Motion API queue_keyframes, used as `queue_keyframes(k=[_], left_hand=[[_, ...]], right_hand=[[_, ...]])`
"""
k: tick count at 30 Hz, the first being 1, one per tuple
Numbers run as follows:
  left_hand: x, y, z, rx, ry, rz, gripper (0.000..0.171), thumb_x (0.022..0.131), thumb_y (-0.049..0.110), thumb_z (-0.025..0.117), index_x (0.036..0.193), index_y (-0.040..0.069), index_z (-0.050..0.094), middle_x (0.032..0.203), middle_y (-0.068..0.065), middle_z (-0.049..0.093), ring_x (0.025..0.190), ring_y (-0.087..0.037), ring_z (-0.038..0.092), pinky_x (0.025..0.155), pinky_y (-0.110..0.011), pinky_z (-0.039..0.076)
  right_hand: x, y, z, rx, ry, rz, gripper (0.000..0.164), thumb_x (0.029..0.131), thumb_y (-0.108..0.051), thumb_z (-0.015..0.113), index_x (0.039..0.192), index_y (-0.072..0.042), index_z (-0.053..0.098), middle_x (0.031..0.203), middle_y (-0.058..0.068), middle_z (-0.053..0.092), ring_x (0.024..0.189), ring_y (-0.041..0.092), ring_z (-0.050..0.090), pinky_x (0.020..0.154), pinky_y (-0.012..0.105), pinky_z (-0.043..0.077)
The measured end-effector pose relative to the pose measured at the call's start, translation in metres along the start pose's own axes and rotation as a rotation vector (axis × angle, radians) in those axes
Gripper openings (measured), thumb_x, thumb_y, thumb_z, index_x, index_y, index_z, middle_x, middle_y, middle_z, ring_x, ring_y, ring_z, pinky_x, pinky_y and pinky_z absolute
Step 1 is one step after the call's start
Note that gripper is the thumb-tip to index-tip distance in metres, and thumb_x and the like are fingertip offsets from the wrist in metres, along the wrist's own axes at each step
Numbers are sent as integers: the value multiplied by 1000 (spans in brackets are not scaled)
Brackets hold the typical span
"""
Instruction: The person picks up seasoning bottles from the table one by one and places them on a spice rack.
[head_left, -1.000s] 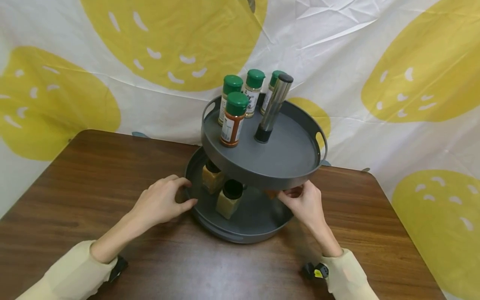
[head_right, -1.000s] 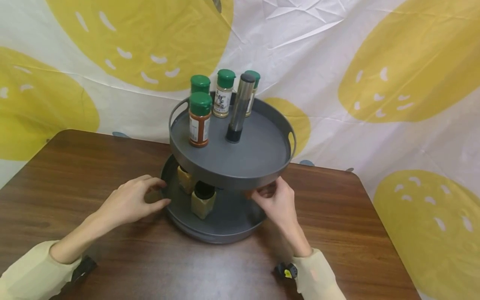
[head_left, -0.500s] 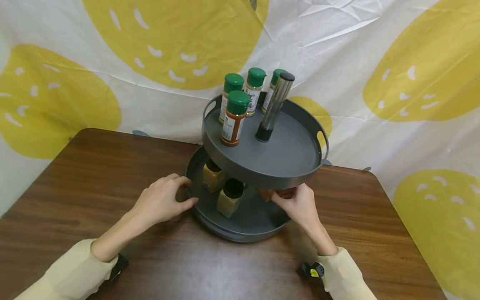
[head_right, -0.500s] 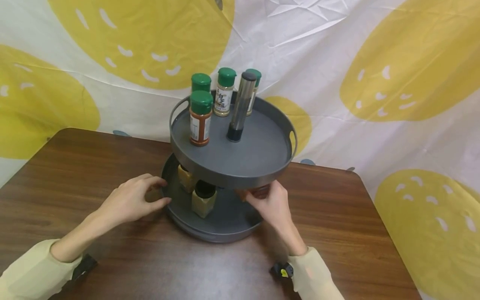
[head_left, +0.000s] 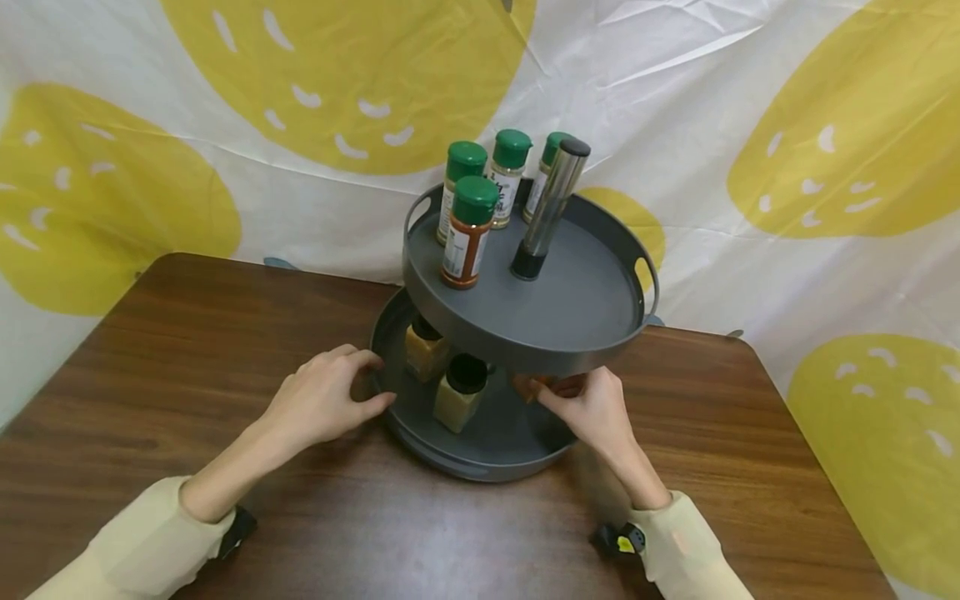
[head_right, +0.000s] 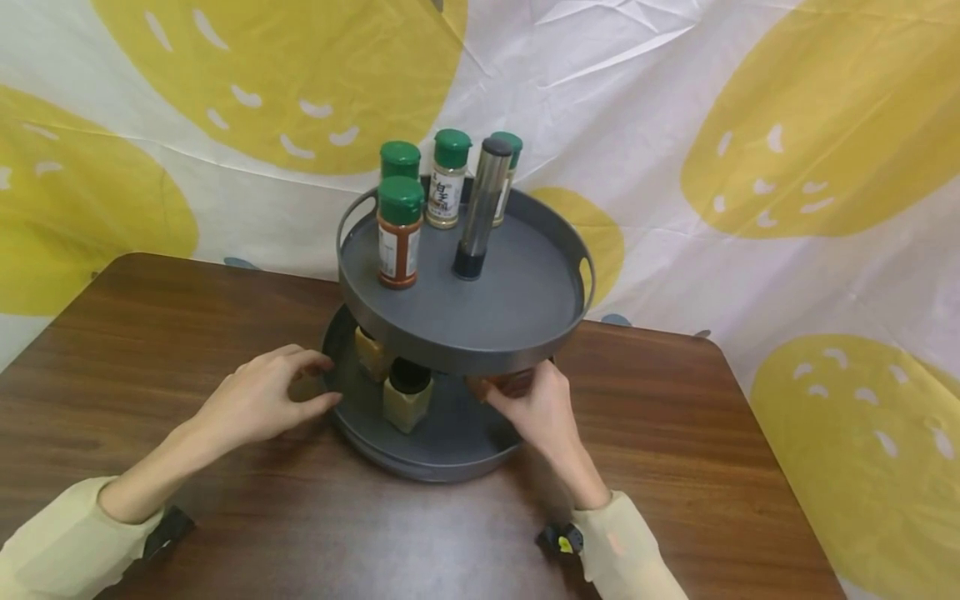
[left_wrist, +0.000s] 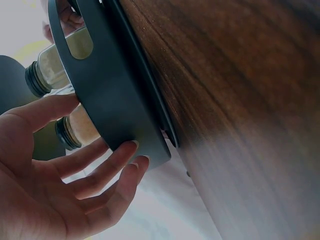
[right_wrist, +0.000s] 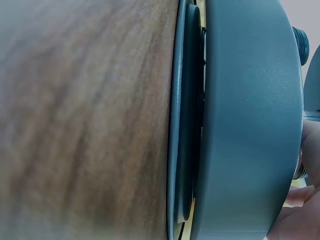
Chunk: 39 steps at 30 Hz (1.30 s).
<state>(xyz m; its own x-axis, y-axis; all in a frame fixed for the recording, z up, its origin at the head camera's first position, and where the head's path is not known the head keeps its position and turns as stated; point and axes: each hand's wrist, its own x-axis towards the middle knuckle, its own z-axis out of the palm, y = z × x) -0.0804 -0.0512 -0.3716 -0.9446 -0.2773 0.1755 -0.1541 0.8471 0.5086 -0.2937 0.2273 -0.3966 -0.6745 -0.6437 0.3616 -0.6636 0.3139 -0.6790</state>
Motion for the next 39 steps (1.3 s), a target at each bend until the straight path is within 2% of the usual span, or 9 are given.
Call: queue_keyframes(k=[17,22,31,35,39], left_hand=[[-3,1,-1,-8,-8,-4,44,88,32,77,121,4,70,118,-15,66,105,-38,65,80,-58,53],[-3,2,-1,-5,-12,-7,44,88,33,77,121,5,69,119,-15,66,106,-39,65,79,-58,54],[-3,3,0,3,-20,-10,44,89,32,76,122,3,69,119,-17,66,105,-41,65,77,-59,54],[-3,3,1,5,-32,-17,44,90,31,75,123,3,68,120,-18,66,105,-41,65,76,-58,54],[-3,3,1,7,-36,-22,44,90,31,75,124,3,68,120,-18,65,105,-41,65,75,-58,54]], right_hand=[[-4,-6,-3,-21,-39,44,37,85,-17,83,114,-8,63,100,10,69,81,22,73,70,29,59],[-7,-10,-8,-30,-12,41,39,85,-19,83,116,-9,62,100,8,68,84,22,72,73,34,60],[-12,-16,-13,-91,52,52,34,84,-21,84,107,-8,63,91,6,69,81,19,71,70,35,59],[-17,-20,-16,-77,75,40,32,84,-18,83,106,-9,62,89,7,68,80,18,70,71,40,60],[-21,-25,-17,-53,82,10,30,85,-13,82,106,-10,61,93,10,66,80,18,69,72,38,60]])
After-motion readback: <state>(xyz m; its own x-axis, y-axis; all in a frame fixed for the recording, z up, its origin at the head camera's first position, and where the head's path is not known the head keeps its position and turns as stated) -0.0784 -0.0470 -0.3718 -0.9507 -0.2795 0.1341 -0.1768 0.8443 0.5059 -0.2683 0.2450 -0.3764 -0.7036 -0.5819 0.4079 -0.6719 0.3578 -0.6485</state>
